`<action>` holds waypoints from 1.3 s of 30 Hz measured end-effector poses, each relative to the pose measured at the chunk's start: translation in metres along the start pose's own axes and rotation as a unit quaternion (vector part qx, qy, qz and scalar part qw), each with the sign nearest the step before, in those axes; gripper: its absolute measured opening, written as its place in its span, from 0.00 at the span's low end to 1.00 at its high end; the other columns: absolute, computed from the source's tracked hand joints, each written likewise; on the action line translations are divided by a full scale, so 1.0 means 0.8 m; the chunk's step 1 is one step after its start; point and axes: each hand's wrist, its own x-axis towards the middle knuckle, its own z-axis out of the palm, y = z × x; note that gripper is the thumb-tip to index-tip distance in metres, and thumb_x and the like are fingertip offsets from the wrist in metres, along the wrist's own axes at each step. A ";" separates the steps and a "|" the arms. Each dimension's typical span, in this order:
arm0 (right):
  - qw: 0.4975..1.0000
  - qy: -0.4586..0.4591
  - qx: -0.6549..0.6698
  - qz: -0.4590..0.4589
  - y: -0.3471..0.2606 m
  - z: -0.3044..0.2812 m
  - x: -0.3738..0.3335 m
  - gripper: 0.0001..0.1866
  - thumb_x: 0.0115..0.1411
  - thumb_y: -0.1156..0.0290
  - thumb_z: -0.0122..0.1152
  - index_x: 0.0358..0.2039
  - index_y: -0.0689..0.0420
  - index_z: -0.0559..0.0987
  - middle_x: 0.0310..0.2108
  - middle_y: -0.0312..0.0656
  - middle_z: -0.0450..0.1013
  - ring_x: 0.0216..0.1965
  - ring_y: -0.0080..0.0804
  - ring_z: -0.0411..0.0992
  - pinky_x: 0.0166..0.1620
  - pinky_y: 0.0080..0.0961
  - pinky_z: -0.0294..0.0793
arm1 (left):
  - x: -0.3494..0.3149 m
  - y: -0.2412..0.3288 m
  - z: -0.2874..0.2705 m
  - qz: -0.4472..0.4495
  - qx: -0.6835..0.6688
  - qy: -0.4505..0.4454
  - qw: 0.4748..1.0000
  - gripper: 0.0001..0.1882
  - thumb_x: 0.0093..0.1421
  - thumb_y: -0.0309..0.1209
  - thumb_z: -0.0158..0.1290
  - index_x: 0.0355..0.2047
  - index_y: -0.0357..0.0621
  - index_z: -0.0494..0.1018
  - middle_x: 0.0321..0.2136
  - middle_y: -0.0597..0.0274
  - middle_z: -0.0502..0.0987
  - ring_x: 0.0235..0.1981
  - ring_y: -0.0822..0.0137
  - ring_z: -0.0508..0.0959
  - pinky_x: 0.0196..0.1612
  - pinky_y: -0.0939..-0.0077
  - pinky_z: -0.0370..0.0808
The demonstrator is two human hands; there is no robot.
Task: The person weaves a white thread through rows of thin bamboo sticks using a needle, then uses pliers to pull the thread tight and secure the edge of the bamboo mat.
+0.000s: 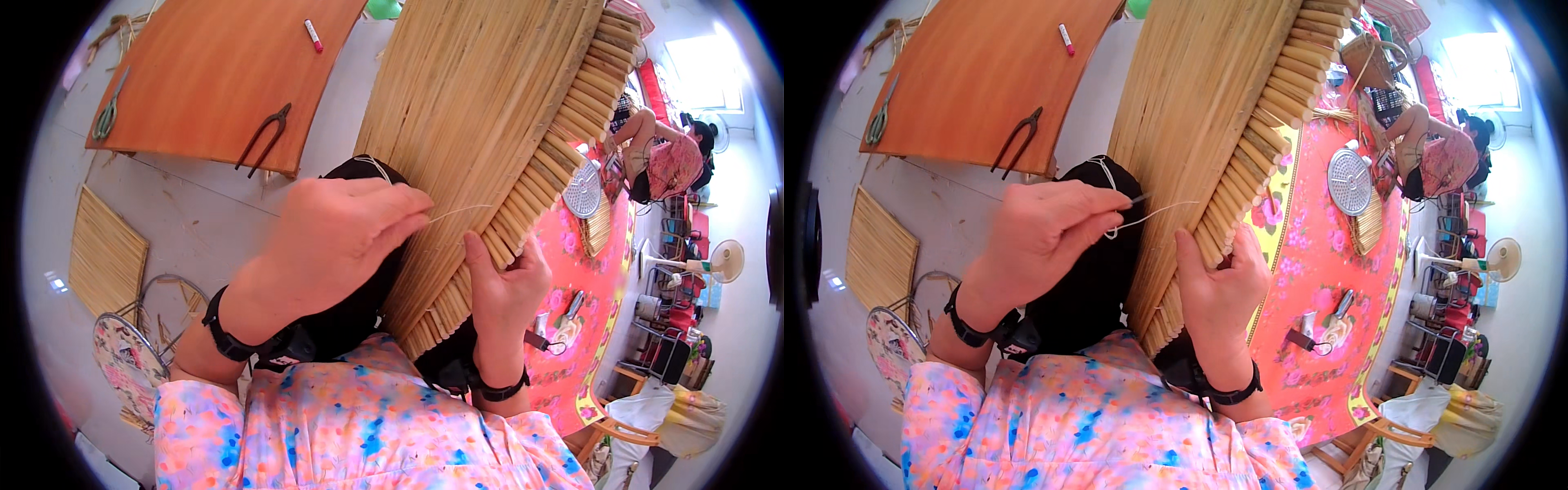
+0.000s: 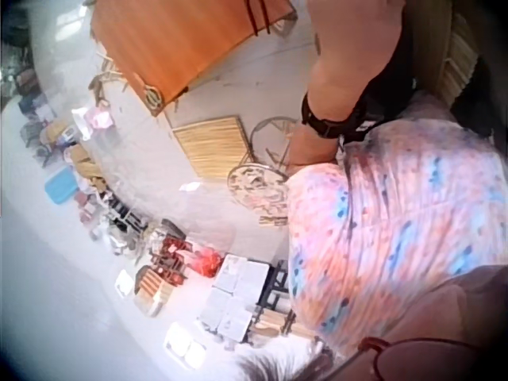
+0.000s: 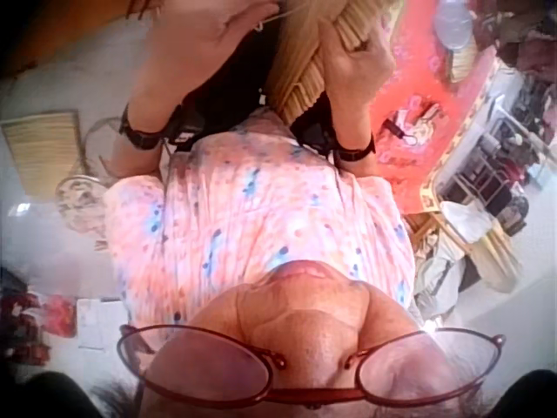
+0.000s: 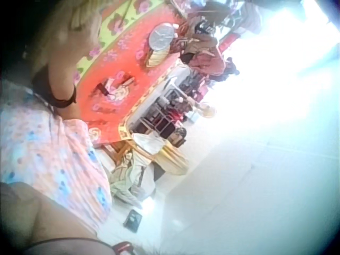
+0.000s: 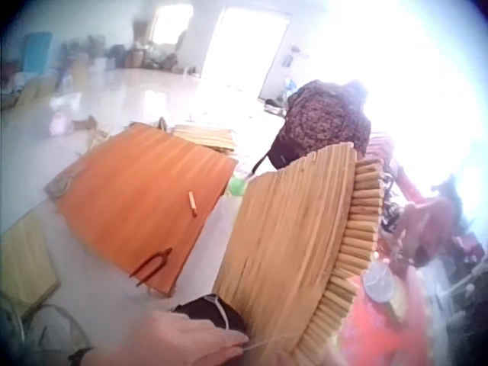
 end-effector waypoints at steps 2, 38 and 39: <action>1.000 -0.009 0.000 0.005 0.000 -0.002 0.000 0.15 0.48 0.70 0.71 0.26 0.64 0.73 0.20 0.43 0.67 0.20 0.30 0.64 0.24 0.27 0.61 | -0.001 0.001 0.005 -0.007 0.016 -0.025 1.000 0.07 0.54 0.26 0.60 0.34 0.41 0.79 0.22 0.56 0.77 0.22 0.60 0.77 0.25 0.71 0.72; 0.999 -0.002 0.048 0.003 -0.002 0.000 0.002 0.14 0.48 0.71 0.72 0.29 0.63 0.75 0.22 0.38 0.66 0.19 0.22 0.59 0.21 0.21 0.56 | 0.011 0.003 0.014 0.071 0.110 0.009 0.991 0.11 0.47 0.24 0.59 0.33 0.47 0.80 0.16 0.68 0.68 0.16 0.65 0.68 0.24 0.71 0.62; 0.999 -0.002 0.045 0.004 -0.001 0.000 0.002 0.14 0.48 0.71 0.72 0.28 0.63 0.74 0.22 0.37 0.65 0.18 0.22 0.58 0.20 0.22 0.55 | 0.010 0.002 0.015 0.071 0.109 0.010 0.992 0.11 0.47 0.24 0.59 0.34 0.47 0.80 0.15 0.67 0.68 0.16 0.65 0.68 0.24 0.71 0.62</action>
